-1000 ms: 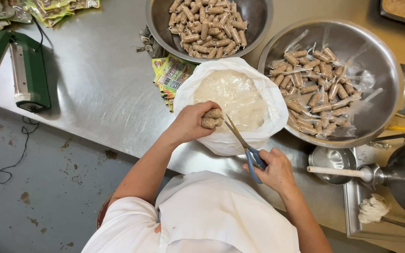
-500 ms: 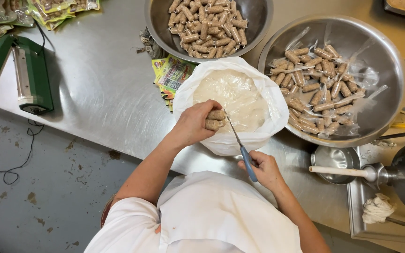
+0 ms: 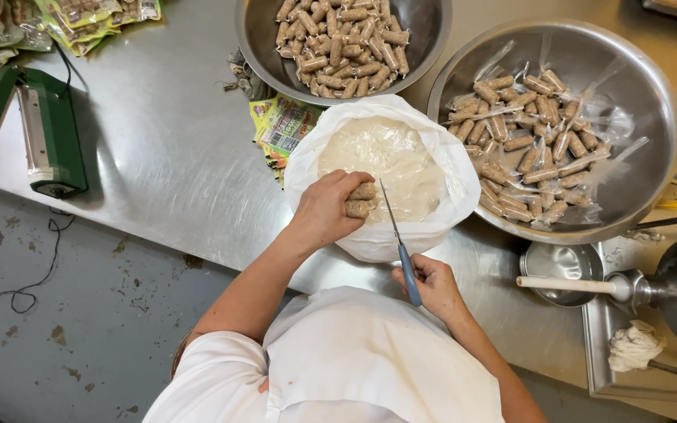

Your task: Using scissors to cut individual sausage-like food items from a chain and placing them into a plastic bag for packaging.

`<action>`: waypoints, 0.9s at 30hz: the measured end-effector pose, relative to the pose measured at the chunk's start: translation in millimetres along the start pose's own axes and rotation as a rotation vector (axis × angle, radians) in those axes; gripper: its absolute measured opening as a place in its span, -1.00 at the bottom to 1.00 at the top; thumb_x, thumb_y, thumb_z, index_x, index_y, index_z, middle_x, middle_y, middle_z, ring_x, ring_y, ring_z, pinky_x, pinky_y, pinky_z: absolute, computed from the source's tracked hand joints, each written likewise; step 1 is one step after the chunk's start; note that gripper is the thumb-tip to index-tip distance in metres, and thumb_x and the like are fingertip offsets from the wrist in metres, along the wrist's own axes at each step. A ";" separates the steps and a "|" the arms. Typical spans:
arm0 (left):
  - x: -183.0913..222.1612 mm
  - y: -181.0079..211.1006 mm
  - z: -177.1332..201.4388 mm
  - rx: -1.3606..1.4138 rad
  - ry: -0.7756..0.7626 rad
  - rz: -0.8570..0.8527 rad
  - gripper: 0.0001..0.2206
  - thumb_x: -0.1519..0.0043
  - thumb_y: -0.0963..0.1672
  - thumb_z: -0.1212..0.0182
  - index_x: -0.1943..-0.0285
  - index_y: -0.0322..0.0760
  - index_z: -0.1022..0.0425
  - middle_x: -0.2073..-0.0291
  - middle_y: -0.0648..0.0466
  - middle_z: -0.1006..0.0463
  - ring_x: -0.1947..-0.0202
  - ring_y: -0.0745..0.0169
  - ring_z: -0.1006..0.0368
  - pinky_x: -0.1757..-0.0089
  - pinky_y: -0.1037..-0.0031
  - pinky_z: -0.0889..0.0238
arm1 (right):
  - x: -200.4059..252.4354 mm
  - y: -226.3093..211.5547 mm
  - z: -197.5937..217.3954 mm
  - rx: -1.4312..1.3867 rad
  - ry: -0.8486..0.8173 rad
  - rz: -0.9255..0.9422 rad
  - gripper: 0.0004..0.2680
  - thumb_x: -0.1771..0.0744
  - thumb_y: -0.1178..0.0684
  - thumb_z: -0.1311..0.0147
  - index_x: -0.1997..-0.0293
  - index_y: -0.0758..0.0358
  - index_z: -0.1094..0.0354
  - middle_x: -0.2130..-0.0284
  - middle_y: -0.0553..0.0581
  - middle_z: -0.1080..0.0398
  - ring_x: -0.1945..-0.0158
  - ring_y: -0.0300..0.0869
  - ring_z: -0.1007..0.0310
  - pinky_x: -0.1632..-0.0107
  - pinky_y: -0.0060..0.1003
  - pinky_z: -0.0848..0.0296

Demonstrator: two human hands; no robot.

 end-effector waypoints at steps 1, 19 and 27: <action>-0.3 -1.4 -1.2 -0.001 -0.001 0.000 -0.40 0.09 -0.16 -0.43 -0.23 0.07 -0.51 0.16 0.02 -0.58 0.03 -0.14 -0.57 -0.04 0.16 -0.40 | 0.1 0.9 0.8 -0.001 0.000 0.000 -0.75 -0.28 -0.01 -0.39 0.58 0.23 -0.43 0.80 0.16 -0.46 0.68 -0.25 -0.35 0.50 -0.47 -0.24; -7.6 -17.7 -6.6 0.032 -0.072 0.089 -0.49 0.01 -0.12 -0.43 -0.20 -0.04 -0.54 0.17 -0.13 -0.61 0.04 -0.30 -0.59 -0.03 0.08 -0.41 | 11.9 5.9 -18.1 -0.310 -0.052 -0.071 -0.69 -0.39 -0.04 -0.15 0.59 0.22 -0.36 0.89 0.18 -0.34 0.75 -0.31 -0.09 0.56 -0.48 -0.03; -91.7 -33.5 75.8 -0.105 0.004 0.024 -0.45 0.00 -0.03 -0.52 -0.23 -0.10 -0.55 0.02 -0.28 -0.64 -0.07 -0.47 -0.53 -0.08 -0.09 -0.36 | 27.7 5.6 -7.7 -0.311 0.061 -0.064 -0.71 -0.38 -0.01 -0.16 0.57 0.26 -0.40 0.85 0.25 -0.42 0.73 -0.29 -0.13 0.54 -0.46 -0.08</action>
Point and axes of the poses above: each hand's wrist, its own x-axis away from the middle knuckle, its own z-axis out of the back of the hand, y = z × x, the point moved 10 cm from there along -x, towards the middle knuckle
